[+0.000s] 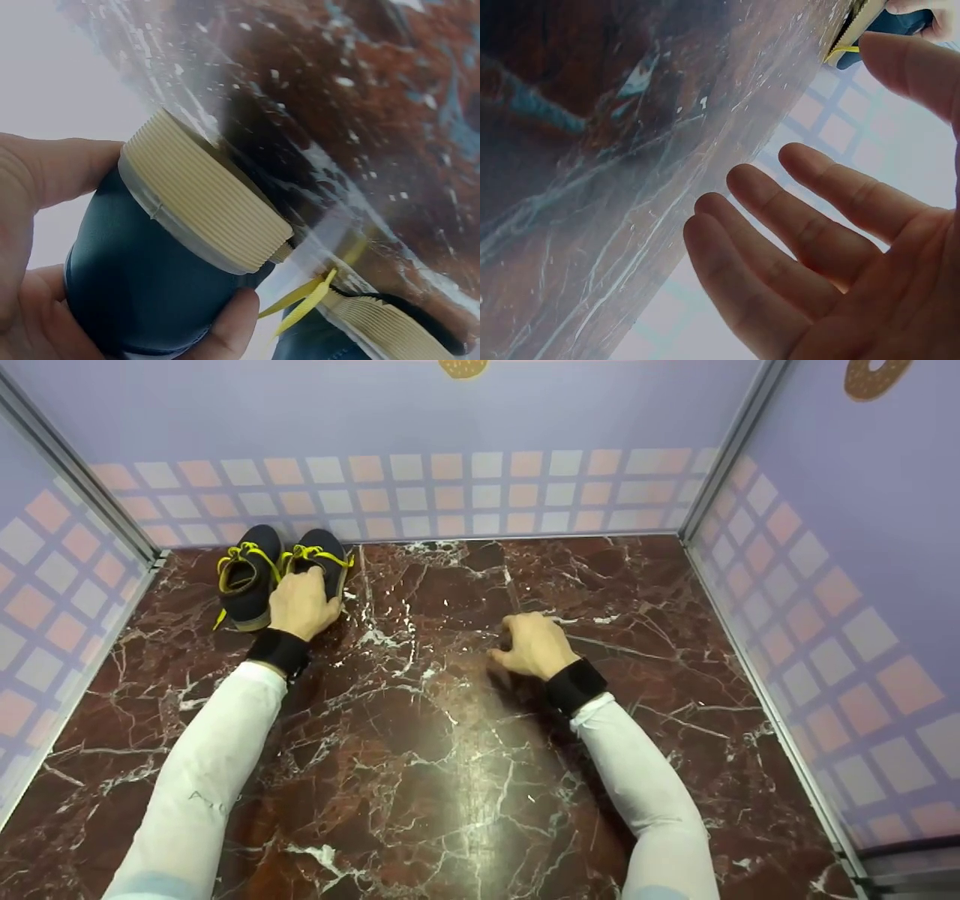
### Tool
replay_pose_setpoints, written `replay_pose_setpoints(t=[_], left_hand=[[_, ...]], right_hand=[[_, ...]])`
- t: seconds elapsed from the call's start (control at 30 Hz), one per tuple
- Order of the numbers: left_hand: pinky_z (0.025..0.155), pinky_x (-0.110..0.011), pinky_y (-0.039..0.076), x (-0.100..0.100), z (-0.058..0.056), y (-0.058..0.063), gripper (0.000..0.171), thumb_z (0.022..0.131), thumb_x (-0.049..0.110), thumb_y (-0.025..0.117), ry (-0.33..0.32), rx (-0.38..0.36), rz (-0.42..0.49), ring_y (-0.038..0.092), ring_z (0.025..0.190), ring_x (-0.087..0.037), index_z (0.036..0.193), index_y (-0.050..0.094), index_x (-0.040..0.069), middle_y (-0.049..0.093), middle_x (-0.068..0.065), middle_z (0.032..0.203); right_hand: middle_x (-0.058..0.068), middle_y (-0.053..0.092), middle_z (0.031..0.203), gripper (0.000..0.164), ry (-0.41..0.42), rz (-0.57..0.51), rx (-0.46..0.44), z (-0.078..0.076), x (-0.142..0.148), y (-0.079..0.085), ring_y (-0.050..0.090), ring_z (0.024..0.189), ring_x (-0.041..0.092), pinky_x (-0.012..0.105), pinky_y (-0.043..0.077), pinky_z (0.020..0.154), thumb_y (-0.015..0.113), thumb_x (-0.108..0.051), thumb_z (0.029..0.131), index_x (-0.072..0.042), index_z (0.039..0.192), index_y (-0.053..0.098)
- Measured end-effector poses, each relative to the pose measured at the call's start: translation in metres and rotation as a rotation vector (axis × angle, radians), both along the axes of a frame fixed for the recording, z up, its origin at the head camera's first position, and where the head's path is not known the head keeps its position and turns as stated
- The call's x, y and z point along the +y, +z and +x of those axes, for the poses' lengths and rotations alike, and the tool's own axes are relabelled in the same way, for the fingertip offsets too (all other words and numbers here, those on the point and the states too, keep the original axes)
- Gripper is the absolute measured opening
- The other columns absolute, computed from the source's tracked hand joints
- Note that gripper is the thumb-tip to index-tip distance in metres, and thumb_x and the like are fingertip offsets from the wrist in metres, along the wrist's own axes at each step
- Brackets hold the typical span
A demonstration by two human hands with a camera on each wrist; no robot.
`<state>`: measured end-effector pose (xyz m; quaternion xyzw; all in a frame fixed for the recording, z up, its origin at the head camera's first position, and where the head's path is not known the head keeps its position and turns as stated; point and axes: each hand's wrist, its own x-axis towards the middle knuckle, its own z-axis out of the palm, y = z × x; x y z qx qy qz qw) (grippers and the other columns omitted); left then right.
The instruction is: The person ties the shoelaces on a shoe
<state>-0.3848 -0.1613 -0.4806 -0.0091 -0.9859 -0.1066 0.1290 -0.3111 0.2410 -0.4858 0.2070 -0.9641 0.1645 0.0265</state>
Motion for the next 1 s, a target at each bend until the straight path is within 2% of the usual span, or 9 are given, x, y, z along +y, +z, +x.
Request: replay_pose_setpoints(t=[0.27, 0.43, 0.67, 1.0], left_hand=[[0.095, -0.069, 0.065, 0.004, 0.004, 0.006, 0.045, 0.097, 0.018, 0.075, -0.016, 0.013, 0.019, 0.071, 0.123, -0.052, 0.133, 0.067, -0.008, 0.077, -0.032, 0.129], [0.097, -0.068, 0.065, 0.011, 0.007, 0.010, 0.049, 0.100, 0.024, 0.078, -0.025, 0.013, 0.038, 0.070, 0.126, -0.051, 0.136, 0.067, -0.007, 0.076, -0.030, 0.134], [0.100, -0.067, 0.064, 0.024, 0.017, 0.013, 0.050, 0.102, 0.027, 0.078, -0.053, 0.010, 0.042, 0.069, 0.127, -0.050, 0.138, 0.066, -0.006, 0.075, -0.030, 0.135], [0.098, -0.065, 0.065, 0.041, 0.031, 0.017, 0.047, 0.101, 0.026, 0.079, -0.090, 0.031, 0.028, 0.071, 0.123, -0.049, 0.134, 0.068, -0.005, 0.077, -0.029, 0.131]], right_hand=[[0.020, 0.085, 0.107, 0.047, 0.018, -0.036, 0.019, 0.003, -0.004, -0.003, 0.080, 0.098, 0.042, 0.060, 0.064, 0.091, 0.086, -0.038, 0.092, -0.002, 0.122, 0.081], [0.021, 0.085, 0.108, 0.050, 0.020, -0.062, 0.023, 0.003, -0.006, -0.004, 0.080, 0.097, 0.042, 0.060, 0.064, 0.092, 0.086, -0.038, 0.092, -0.001, 0.126, 0.080], [0.024, 0.084, 0.112, 0.054, 0.026, -0.105, 0.005, 0.003, -0.011, -0.003, 0.080, 0.097, 0.041, 0.059, 0.065, 0.092, 0.086, -0.037, 0.094, 0.003, 0.130, 0.077], [0.024, 0.085, 0.110, 0.056, 0.029, -0.183, -0.004, 0.009, -0.014, -0.005, 0.084, 0.098, 0.042, 0.058, 0.067, 0.090, 0.085, -0.033, 0.094, 0.004, 0.135, 0.075]])
